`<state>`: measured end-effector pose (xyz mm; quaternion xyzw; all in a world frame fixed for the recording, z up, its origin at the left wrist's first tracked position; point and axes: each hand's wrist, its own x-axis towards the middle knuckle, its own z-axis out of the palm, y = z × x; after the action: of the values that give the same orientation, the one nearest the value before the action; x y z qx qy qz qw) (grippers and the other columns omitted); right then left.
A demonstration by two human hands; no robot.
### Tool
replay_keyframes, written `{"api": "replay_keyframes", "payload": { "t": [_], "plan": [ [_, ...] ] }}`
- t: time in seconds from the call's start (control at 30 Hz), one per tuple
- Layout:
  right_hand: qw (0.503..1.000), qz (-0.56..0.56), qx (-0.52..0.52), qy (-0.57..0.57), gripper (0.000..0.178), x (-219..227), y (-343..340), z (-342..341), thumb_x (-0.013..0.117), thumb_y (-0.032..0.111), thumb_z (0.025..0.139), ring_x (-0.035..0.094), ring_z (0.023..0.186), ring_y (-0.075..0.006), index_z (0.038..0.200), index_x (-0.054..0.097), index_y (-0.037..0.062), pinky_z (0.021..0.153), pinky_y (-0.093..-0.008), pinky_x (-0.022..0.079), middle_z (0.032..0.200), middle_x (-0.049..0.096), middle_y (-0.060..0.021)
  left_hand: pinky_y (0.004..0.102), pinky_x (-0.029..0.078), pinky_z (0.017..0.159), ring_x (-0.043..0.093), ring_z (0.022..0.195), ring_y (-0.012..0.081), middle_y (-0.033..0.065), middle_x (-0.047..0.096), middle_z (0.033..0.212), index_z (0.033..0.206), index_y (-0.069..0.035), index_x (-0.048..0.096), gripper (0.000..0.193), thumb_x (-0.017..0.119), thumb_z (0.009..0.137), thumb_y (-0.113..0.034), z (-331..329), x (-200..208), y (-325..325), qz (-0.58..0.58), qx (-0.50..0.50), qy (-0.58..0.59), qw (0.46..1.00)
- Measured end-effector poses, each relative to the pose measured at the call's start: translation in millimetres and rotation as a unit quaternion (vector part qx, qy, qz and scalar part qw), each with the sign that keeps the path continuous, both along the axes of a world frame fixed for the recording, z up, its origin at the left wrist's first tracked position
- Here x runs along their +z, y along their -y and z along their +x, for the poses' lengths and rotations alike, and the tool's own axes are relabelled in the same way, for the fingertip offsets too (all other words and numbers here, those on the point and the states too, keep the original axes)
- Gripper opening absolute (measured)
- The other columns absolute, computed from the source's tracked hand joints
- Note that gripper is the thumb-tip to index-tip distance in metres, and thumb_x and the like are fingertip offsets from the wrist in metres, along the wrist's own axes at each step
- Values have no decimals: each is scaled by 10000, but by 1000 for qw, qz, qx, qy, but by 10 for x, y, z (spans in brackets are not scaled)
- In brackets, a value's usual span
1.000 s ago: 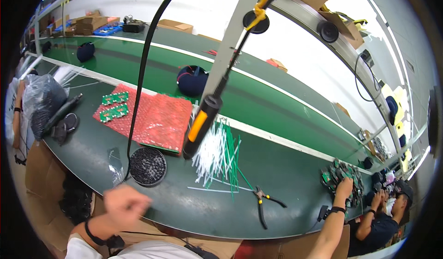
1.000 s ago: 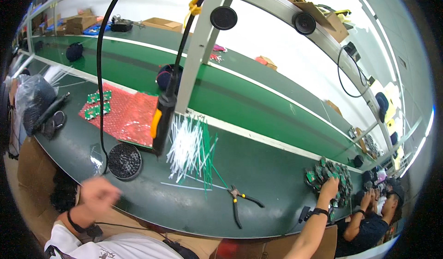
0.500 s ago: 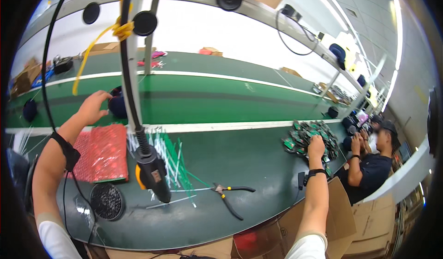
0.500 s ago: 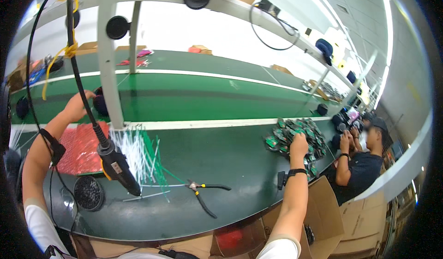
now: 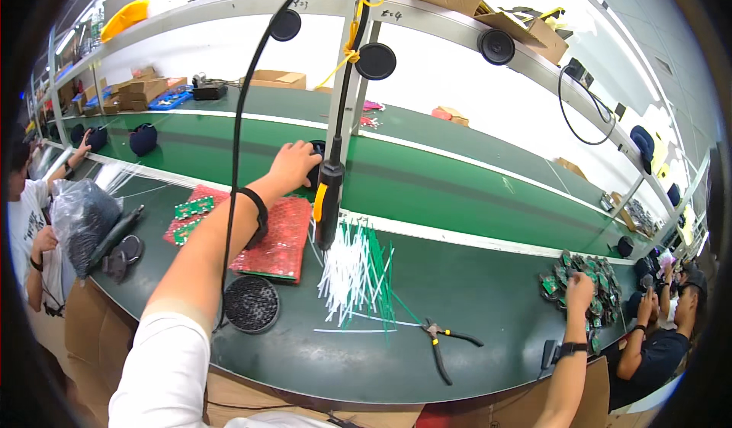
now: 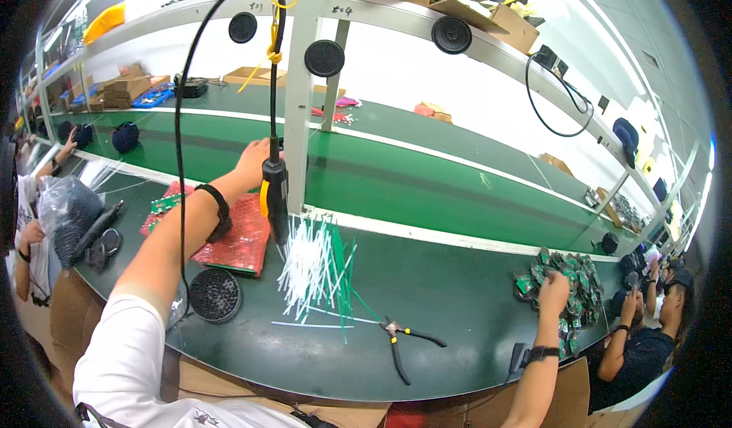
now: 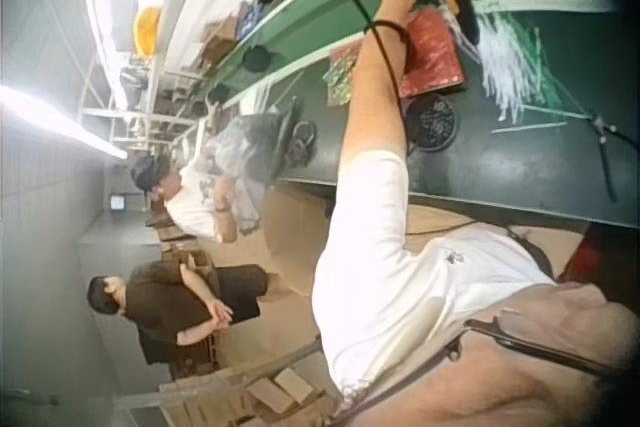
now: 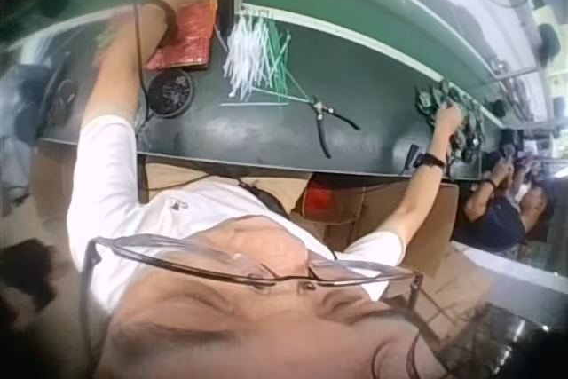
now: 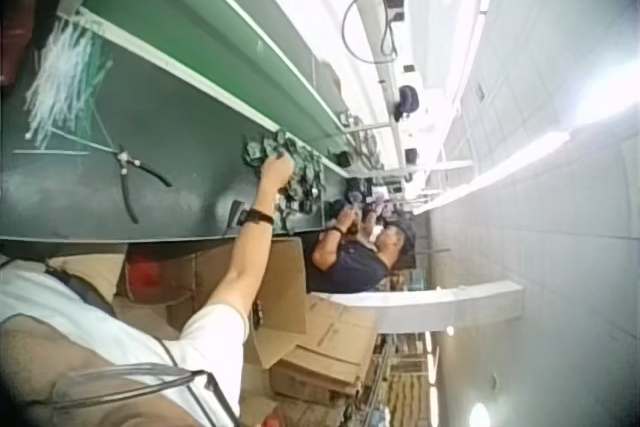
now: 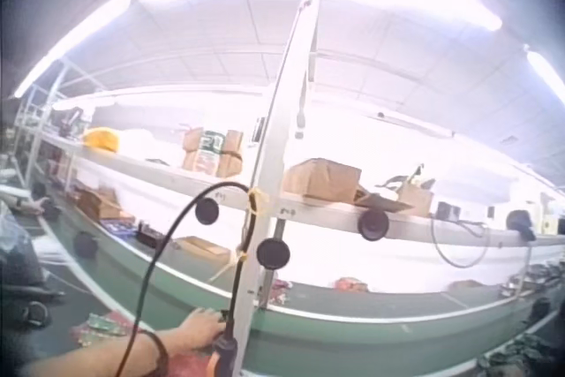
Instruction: Assembling electronic components and circuit boards into plastic housings on a production line.
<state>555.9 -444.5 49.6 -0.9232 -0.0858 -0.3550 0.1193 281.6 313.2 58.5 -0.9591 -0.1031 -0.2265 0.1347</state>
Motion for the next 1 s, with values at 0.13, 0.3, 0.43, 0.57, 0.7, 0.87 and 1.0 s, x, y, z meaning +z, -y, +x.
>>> {"api": "replay_keyframes", "payload": {
  "t": [0.13,0.3,0.43,0.57,0.7,0.87,1.0],
  "plan": [
    [912,132,320,-219,281,-66,-969,-1331,776,194,901,750,900,-295,1082,754,-20,825,-375,586,991,772,-181,556,469,1075,603,1168,325,75,659,1098,1137,-144,679,571,931,629,-211,-235,85,90,-23,16,94,995],
    [881,-72,383,-267,852,-367,-1626,-2862,844,408,823,502,1385,-432,1431,511,-87,1176,-476,400,1462,536,-276,488,499,947,608,1095,366,138,648,1059,1082,-83,652,565,945,606,-164,-1277,655,450,-120,12,190,974],
    [934,-55,325,-136,636,-599,-1732,-3206,796,191,865,559,1230,-415,1380,543,-82,1069,-496,461,1317,576,-240,431,496,924,620,1033,363,152,647,1068,1059,-15,639,551,942,617,-138,-2700,1085,1047,-84,14,289,953],
    [937,80,334,-70,473,-650,-1669,-3178,697,32,890,584,1117,-407,1331,563,-74,965,-455,493,1208,588,-237,471,490,963,621,987,358,128,658,1011,1019,-20,660,485,936,639,-144,-3825,1115,2064,-108,5,325,939],
    [896,255,332,-145,330,-579,-1639,-3339,616,-25,940,599,912,-213,1266,568,-53,845,-315,493,1047,602,-117,533,475,1048,618,918,310,93,610,949,868,-75,678,356,936,646,-181,-4032,1006,2795,-174,-150,94,969],
    [757,397,393,-339,350,-584,-1643,-3992,706,-54,907,567,823,-77,1223,562,-17,763,-223,474,929,605,-14,624,454,1102,586,880,313,64,539,880,929,-113,717,331,878,641,-141,-3301,531,3012,-242,-273,-87,927],
    [740,390,354,-418,345,-650,-1649,-4447,772,-1,879,648,848,-113,1186,618,-33,796,-276,532,910,683,-55,609,352,1184,566,1017,331,81,556,981,1092,-106,675,485,899,682,-237,-3003,521,2978,-191,-250,-215,925]
  ]
}}
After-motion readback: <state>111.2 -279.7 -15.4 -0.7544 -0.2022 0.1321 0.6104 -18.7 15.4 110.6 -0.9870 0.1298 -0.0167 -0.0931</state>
